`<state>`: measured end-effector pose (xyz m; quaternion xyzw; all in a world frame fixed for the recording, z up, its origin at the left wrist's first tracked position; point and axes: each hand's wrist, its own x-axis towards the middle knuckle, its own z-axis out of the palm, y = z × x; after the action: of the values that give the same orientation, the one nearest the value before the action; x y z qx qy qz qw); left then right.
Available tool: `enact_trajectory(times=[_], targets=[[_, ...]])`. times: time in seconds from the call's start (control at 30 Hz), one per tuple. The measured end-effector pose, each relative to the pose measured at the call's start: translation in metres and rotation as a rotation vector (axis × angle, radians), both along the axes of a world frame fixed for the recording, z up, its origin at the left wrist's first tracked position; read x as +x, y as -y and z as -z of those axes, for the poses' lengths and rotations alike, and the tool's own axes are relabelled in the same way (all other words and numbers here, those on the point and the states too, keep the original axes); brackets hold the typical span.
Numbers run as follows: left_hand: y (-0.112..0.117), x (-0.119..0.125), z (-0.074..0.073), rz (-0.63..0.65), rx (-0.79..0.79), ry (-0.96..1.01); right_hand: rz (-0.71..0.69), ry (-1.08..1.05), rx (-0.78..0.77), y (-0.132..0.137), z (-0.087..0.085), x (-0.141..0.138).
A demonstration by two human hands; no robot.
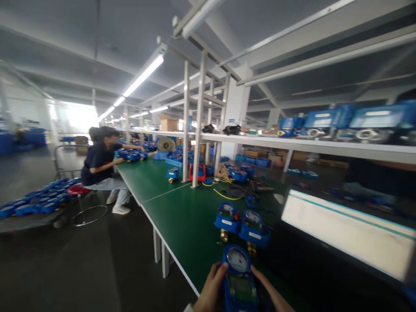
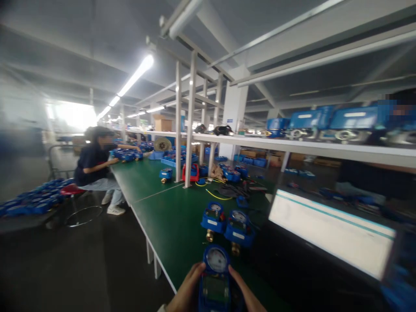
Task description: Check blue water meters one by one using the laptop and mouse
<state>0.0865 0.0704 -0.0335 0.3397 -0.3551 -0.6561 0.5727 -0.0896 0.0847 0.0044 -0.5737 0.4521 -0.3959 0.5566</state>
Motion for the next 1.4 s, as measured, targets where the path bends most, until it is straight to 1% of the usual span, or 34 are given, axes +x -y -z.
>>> enact_trajectory(times=[0.07,0.13,0.23,0.33,0.43,0.5,0.57,0.63,0.7,0.8,0.87,1.0,1.13,1.27,1.4], targets=[[-0.006,0.0,-0.004,0.029,0.05,0.0,0.082,0.046,0.049,-0.01,0.003,-0.002],[-0.008,0.003,-0.009,0.065,0.116,0.03,0.234,0.07,0.037,-0.024,0.007,-0.014],[-0.004,0.006,-0.016,0.068,0.188,0.104,0.459,0.067,-0.119,-0.062,0.01,-0.049],[0.003,0.007,-0.019,0.047,0.235,0.164,0.69,-0.036,-0.307,-0.116,0.011,-0.099],[0.008,0.007,-0.02,0.028,0.284,0.216,1.002,-0.241,-0.406,-0.165,0.02,-0.161],[0.009,0.007,-0.02,0.0,0.28,0.239,1.19,-0.395,-0.411,-0.182,0.031,-0.203],[0.007,0.006,-0.022,-0.016,0.247,0.249,1.289,-0.552,-0.392,-0.184,0.046,-0.236],[0.003,0.004,-0.023,-0.02,0.213,0.244,1.301,-0.691,-0.371,-0.172,0.061,-0.256],[-0.002,0.002,-0.025,-0.026,0.208,0.233,1.278,-0.802,-0.358,-0.155,0.072,-0.267],[-0.007,-0.001,-0.026,-0.05,0.205,0.215,1.251,-0.924,-0.361,-0.131,0.084,-0.276],[-0.01,-0.002,-0.026,-0.061,0.204,0.207,1.234,-0.986,-0.377,-0.121,0.089,-0.282],[-0.015,-0.004,-0.028,-0.077,0.213,0.213,1.186,-1.082,-0.427,-0.114,0.099,-0.296],[-0.02,-0.004,-0.036,-0.08,0.222,0.232,1.136,-1.148,-0.493,-0.112,0.108,-0.302],[-0.025,-0.005,-0.044,-0.068,0.222,0.239,1.088,-1.185,-0.542,-0.111,0.111,-0.303],[-0.026,-0.007,-0.045,-0.036,0.244,0.23,1.076,-1.21,-0.559,-0.111,0.112,-0.305]])
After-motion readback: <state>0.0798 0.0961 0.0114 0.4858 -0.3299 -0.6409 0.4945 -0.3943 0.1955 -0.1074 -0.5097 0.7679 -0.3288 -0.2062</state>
